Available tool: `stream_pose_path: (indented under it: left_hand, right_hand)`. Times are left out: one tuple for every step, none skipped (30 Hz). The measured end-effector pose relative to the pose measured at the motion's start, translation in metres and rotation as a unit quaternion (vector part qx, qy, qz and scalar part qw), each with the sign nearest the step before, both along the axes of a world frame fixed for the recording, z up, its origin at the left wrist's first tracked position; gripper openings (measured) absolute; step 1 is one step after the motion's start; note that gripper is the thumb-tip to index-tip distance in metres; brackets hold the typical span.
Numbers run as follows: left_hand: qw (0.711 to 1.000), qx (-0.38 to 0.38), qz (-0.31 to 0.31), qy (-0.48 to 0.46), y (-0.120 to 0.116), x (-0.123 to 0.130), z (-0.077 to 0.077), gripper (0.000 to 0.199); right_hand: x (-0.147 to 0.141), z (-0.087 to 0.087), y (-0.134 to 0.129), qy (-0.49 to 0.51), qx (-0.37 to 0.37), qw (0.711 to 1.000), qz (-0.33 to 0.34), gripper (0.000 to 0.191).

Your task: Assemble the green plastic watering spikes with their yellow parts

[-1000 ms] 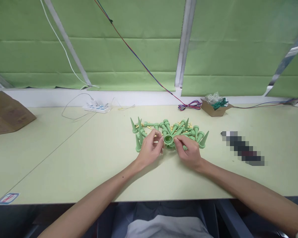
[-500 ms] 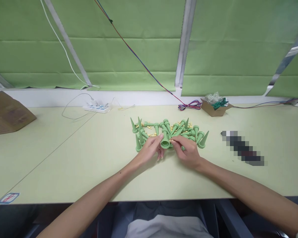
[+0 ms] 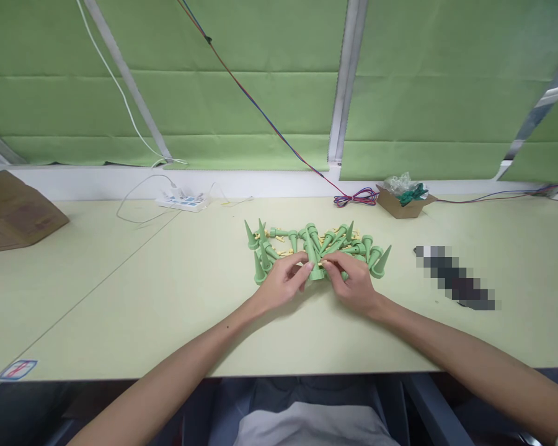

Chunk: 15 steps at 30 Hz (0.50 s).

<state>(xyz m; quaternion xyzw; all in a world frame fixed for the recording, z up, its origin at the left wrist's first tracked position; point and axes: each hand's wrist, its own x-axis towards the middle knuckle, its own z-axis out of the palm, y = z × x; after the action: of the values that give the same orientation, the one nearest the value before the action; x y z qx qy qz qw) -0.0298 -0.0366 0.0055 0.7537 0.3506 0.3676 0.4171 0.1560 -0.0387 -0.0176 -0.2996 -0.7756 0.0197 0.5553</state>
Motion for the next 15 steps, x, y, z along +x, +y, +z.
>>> stream_pose_path:
  left_hand:
    - [1.0, 0.017, 0.003, 0.003, 0.0003, 0.0002, -0.0003, 0.032]
    - [0.999, 0.037, 0.006, 0.006, 0.0006, 0.0004, -0.0006, 0.031]
    - [0.998, 0.057, 0.01, 0.009, 0.0009, 0.0005, -0.0008, 0.03]
    - [0.997, 0.078, 0.016, 0.012, 0.0011, 0.0006, -0.001, 0.028]
    - [0.995, 0.097, 0.021, 0.016, 0.0012, 0.0005, -0.001, 0.027]
    - [0.993, 0.113, 0.025, 0.019, 0.0012, 0.0004, -0.0011, 0.026]
    - [0.992, 0.124, 0.027, 0.02, 0.0012, 0.0003, -0.0013, 0.024]
    - [0.99, 0.133, 0.028, 0.02, 0.0012, 0.0, -0.0017, 0.022]
    - [0.989, 0.143, 0.029, 0.02, 0.0013, -0.0002, -0.0024, 0.02]
    - [0.987, 0.155, 0.028, 0.02, 0.0015, -0.0005, -0.0034, 0.018]
    - [0.985, 0.17, 0.029, 0.02, 0.0019, -0.0008, -0.0046, 0.016]
    - [0.981, 0.188, 0.031, 0.021, 0.0023, -0.0011, -0.0059, 0.015]
    - [0.977, 0.209, 0.033, 0.022, 0.0029, -0.0015, -0.0072, 0.013]
    - [0.972, 0.231, 0.036, 0.023, 0.0035, -0.0018, -0.0085, 0.012]
    - [0.967, 0.251, 0.04, 0.025, 0.0041, -0.0021, -0.0096, 0.011]
  right_hand:
    - [0.0002, -0.0002, 0.0003, 0.001, 0.001, 1.0, -0.001, 0.015]
    - [0.0004, -0.0002, 0.0005, 0.001, 0.002, 1.0, -0.003, 0.015]
    - [0.0005, -0.0003, 0.0006, 0.002, 0.002, 1.0, -0.005, 0.015]
    - [0.0007, -0.0003, 0.0006, 0.001, 0.0, 1.0, -0.007, 0.014]
    - [0.0008, -0.0003, 0.0005, 0.001, -0.002, 1.0, -0.008, 0.014]
    - [0.0008, -0.0003, 0.0003, 0.001, -0.005, 1.0, -0.01, 0.014]
    - [0.0008, -0.0004, 0.0001, 0.001, -0.007, 1.0, -0.011, 0.014]
    - [0.0007, -0.0006, -0.0002, 0.001, -0.009, 1.0, -0.012, 0.014]
    - [0.0005, -0.0008, -0.0006, 0.001, -0.01, 1.0, -0.014, 0.014]
    - [0.0002, -0.001, -0.001, 0.002, -0.011, 1.0, -0.016, 0.013]
    - [-0.0001, -0.0013, -0.0014, 0.005, -0.012, 1.0, -0.018, 0.013]
    - [-0.0004, -0.0016, -0.0019, 0.008, -0.013, 1.0, -0.02, 0.013]
    - [-0.0007, -0.0018, -0.0024, 0.012, -0.015, 1.0, -0.023, 0.012]
    - [-0.0009, -0.002, -0.0028, 0.016, -0.016, 0.999, -0.025, 0.012]
    - [-0.0011, -0.0021, -0.0032, 0.021, -0.017, 0.999, -0.027, 0.011]
